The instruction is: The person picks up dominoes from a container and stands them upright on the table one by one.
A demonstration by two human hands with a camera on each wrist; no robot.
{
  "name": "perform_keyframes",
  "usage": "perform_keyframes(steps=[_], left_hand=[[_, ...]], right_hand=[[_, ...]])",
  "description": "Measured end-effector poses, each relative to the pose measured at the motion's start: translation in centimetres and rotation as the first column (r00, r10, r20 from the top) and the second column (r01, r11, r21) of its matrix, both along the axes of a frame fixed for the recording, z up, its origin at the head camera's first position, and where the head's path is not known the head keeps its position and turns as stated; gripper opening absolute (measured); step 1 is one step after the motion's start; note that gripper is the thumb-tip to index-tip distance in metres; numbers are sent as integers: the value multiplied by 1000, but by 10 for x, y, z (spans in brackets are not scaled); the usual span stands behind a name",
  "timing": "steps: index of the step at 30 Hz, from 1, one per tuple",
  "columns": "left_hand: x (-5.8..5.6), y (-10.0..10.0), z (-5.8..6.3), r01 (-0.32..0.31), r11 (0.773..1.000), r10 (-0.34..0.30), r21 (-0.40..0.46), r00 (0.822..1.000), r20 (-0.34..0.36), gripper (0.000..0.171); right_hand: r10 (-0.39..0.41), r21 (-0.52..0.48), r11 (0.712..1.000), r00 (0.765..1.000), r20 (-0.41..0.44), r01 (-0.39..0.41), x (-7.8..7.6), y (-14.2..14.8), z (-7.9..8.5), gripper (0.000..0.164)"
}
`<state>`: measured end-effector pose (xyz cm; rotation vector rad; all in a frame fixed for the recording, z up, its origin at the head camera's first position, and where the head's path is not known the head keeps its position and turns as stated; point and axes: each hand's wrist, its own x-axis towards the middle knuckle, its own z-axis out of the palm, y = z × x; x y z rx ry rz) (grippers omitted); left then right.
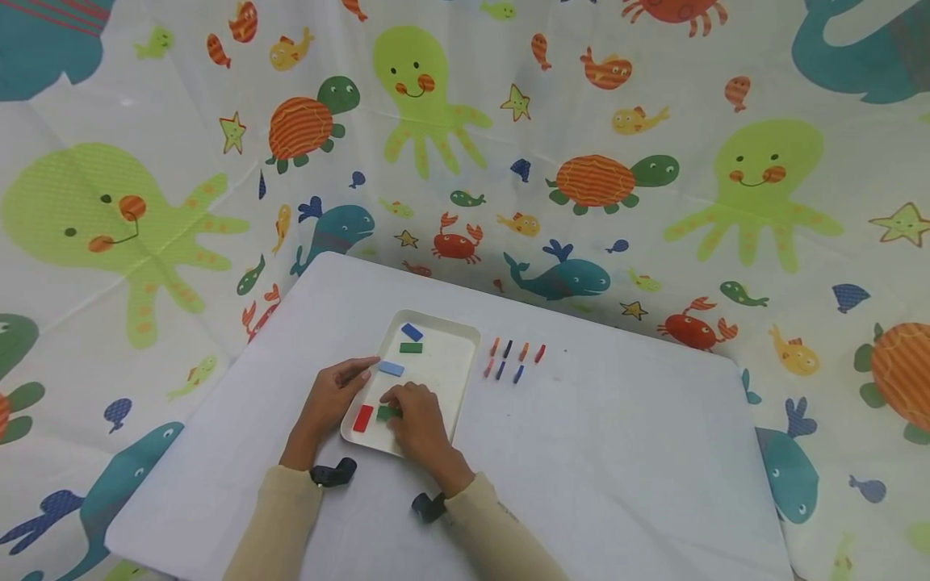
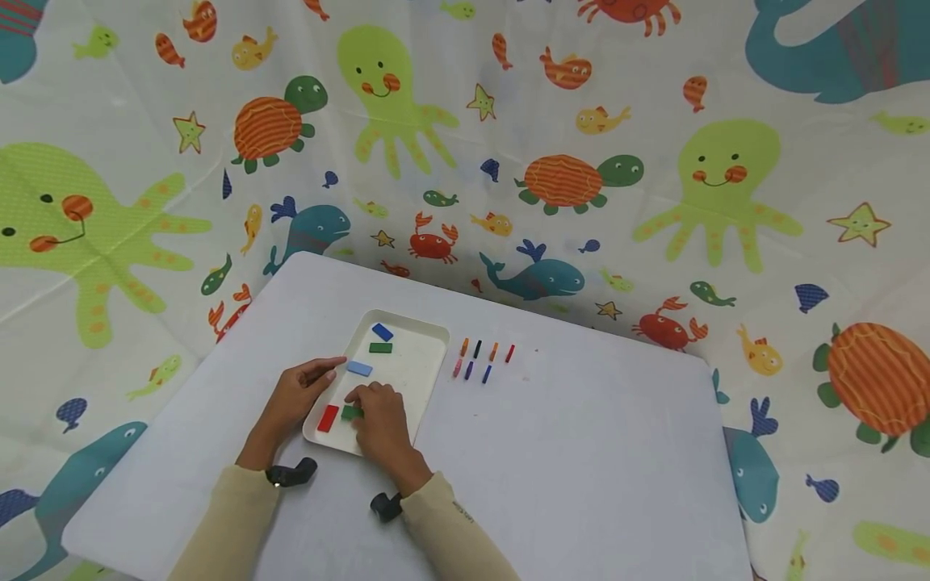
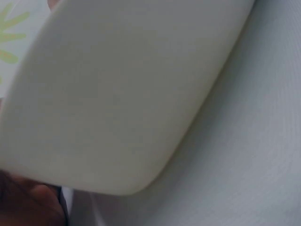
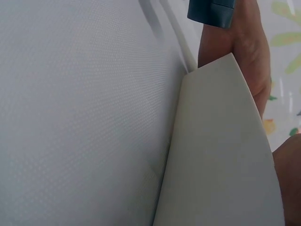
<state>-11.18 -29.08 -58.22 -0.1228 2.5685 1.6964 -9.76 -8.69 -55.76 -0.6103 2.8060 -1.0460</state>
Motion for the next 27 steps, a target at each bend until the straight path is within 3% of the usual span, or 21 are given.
perform_keyframes(steps=[27], left_hand=[[-6, -1, 0, -2, 1000, 2, -13, 1000, 7, 40]], right_hand=[[-105, -140, 985, 994, -43, 98, -13, 17, 10, 29]])
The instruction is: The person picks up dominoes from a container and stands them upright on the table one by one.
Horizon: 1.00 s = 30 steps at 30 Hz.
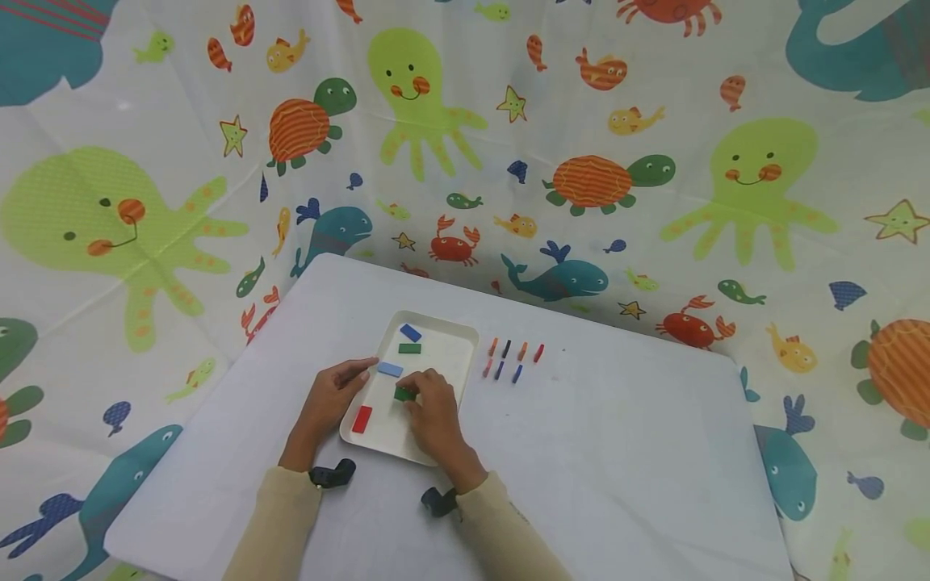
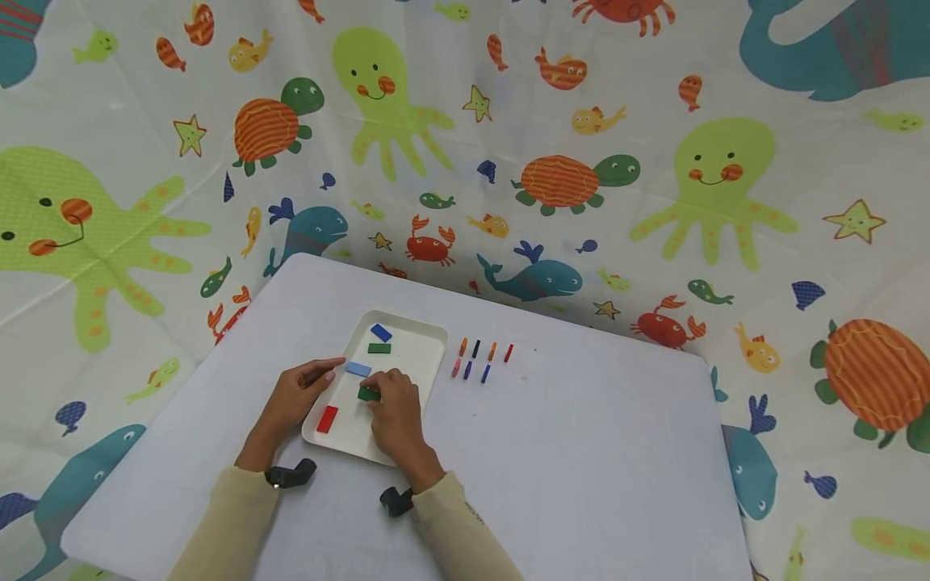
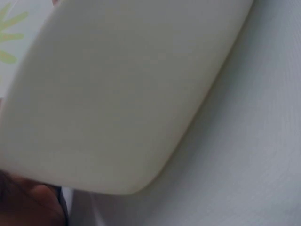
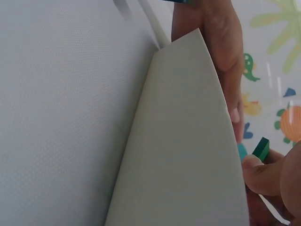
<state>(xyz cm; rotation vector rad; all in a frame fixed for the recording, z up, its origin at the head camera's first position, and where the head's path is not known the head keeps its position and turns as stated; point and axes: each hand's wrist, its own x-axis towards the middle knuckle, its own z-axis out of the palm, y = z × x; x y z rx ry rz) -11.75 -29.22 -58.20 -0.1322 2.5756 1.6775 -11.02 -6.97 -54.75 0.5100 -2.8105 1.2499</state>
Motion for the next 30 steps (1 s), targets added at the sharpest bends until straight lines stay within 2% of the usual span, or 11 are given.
perform_keyframes(steps=[18, 30], left_hand=[[-1, 2, 3, 2, 1000, -2, -1, 1000, 3, 40], [0, 3, 2, 0, 1000, 0, 1, 1000, 1, 40]], right_hand=[[-68, -100, 993, 997, 19, 70, -9, 15, 9, 31], [-131, -191, 972, 991, 36, 135, -16, 29, 9, 32]])
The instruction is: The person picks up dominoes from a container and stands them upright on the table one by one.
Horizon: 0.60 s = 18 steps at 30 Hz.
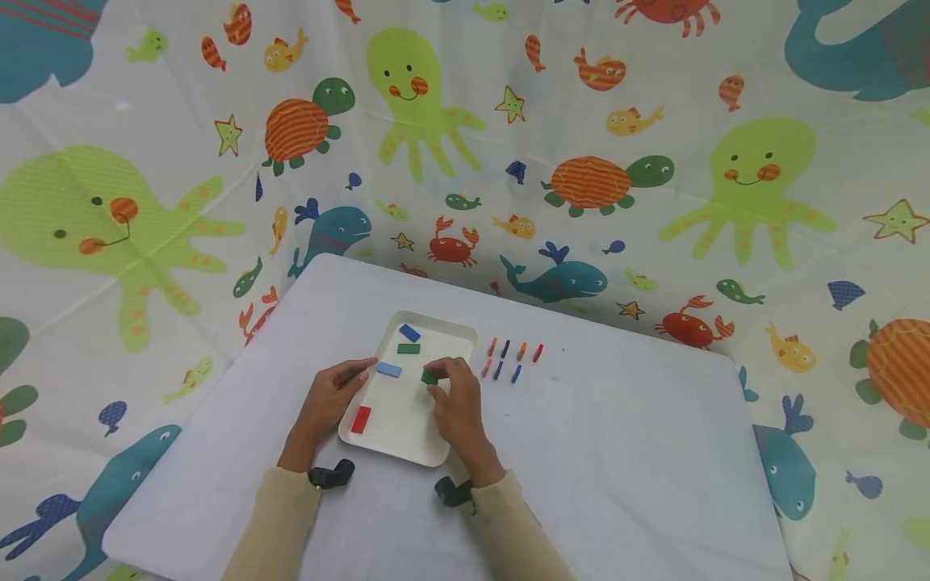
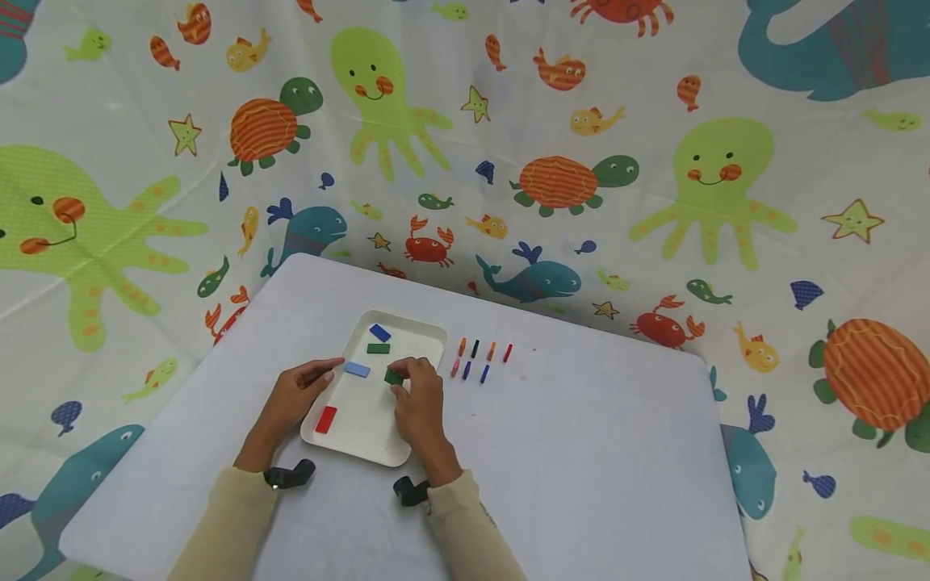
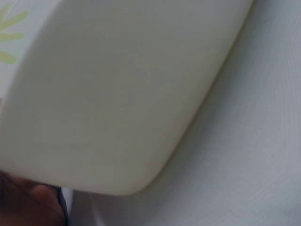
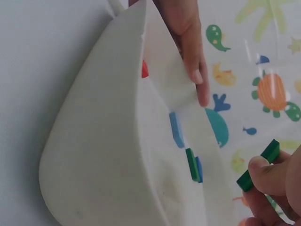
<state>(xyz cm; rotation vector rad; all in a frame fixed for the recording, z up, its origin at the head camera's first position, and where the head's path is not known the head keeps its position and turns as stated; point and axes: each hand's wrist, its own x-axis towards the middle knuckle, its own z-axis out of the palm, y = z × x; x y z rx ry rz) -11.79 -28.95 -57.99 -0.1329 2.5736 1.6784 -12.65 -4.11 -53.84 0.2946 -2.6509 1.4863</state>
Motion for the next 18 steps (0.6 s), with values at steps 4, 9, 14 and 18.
perform_keyframes(steps=[4, 9, 14, 18], left_hand=[[0, 1, 0, -5, 1000, 5, -2, 1000, 4, 40], [0, 1, -1, -9, 1000, 9, 4, 1000, 12, 40], [0, 0, -1, -10, 1000, 10, 0, 1000, 9, 39], [0, 0, -1, -12, 1000, 12, 2, 1000, 15, 39]], right_hand=[[-16, -13, 1000, 1000, -10, 15, -2, 5, 1, 32], [-35, -28, 999, 999, -20, 35, -3, 11, 2, 34], [-49, -32, 998, 998, -38, 48, -5, 15, 4, 34], [-69, -34, 997, 996, -51, 68, -7, 19, 5, 34]])
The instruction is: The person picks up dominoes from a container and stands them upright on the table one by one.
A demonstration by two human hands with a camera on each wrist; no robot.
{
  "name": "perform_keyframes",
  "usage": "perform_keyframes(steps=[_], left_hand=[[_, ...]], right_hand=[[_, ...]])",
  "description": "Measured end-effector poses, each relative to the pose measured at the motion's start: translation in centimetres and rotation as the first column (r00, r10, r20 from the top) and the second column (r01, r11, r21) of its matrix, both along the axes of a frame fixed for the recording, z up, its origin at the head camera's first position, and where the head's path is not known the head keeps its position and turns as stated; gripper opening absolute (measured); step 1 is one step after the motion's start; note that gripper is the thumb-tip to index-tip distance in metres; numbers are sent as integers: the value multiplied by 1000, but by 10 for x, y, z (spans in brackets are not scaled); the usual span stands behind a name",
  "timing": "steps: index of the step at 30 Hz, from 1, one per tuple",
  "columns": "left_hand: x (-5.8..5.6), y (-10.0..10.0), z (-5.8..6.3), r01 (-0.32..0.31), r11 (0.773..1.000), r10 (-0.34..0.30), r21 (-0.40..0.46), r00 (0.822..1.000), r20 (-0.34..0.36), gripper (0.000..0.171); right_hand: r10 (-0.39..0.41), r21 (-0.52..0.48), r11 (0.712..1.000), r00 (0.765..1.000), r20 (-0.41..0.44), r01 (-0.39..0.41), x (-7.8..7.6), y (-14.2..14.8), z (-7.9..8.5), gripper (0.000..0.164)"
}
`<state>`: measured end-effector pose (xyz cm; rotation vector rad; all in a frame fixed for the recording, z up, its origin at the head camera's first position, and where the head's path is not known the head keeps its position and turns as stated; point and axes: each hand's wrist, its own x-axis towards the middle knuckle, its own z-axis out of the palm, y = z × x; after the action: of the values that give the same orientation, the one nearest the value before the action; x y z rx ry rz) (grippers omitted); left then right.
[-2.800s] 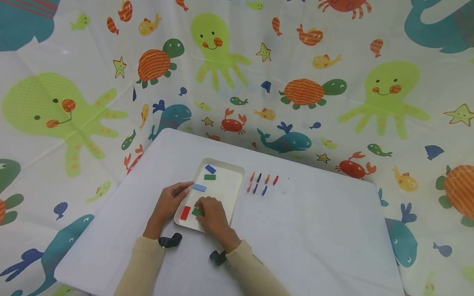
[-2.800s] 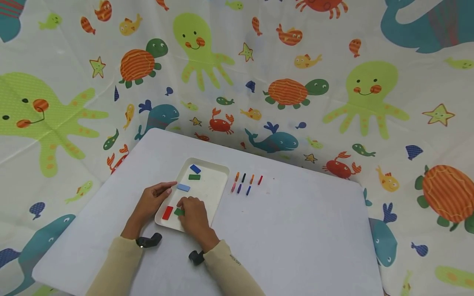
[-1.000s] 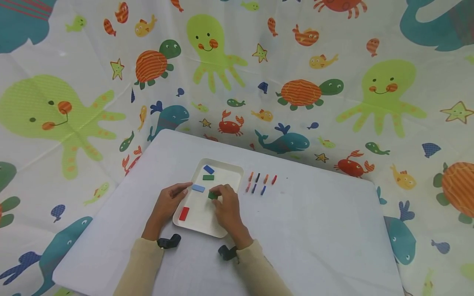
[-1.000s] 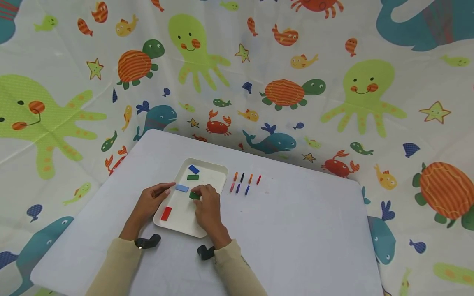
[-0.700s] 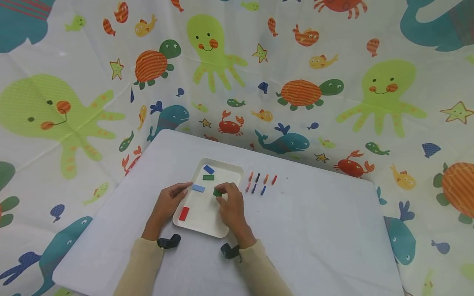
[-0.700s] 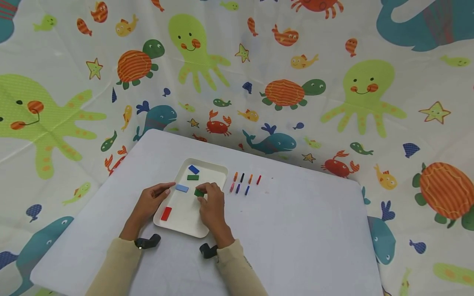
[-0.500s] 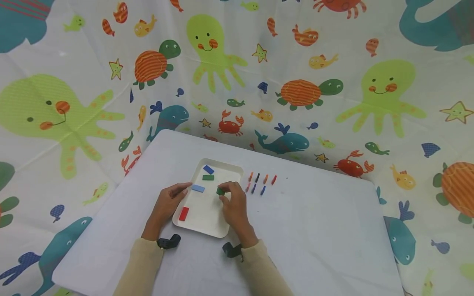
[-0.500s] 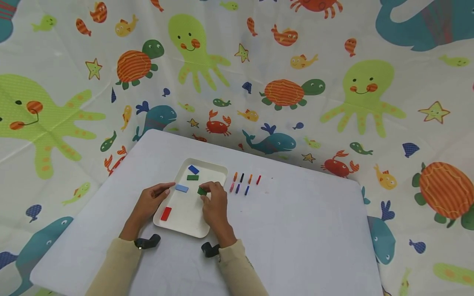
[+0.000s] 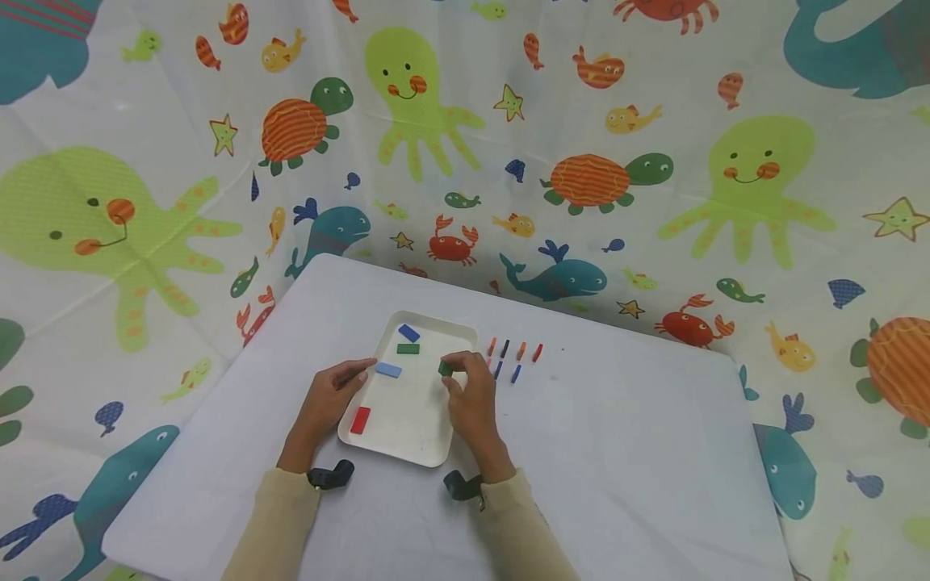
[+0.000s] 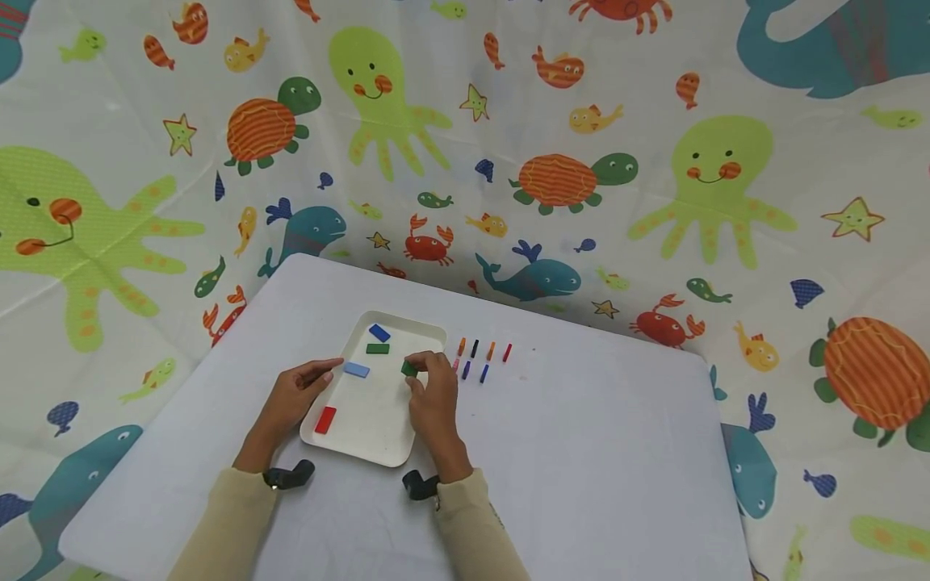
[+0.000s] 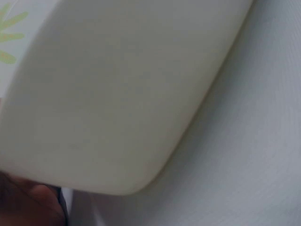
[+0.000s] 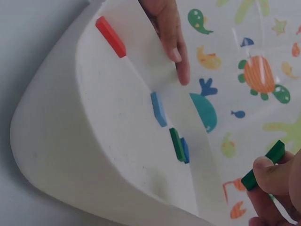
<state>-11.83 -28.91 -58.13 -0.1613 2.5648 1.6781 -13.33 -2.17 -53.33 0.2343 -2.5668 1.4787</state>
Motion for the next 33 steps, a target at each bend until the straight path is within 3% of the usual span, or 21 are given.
perform_keyframes(steps=[11, 18, 33], left_hand=[[3, 1, 4, -9, 1000, 9, 4, 1000, 23, 39], [4, 2, 4, -13, 1000, 13, 6, 1000, 20, 39], [4, 2, 2, -6, 1000, 6, 11, 1000, 3, 39]], right_hand=[[-72, -10, 997, 997, -32, 72, -4, 14, -1, 36], [-120, -48, 992, 993, 11, 120, -7, 23, 2, 34], [-176, -78, 981, 984, -5, 175, -11, 43, 2, 33]])
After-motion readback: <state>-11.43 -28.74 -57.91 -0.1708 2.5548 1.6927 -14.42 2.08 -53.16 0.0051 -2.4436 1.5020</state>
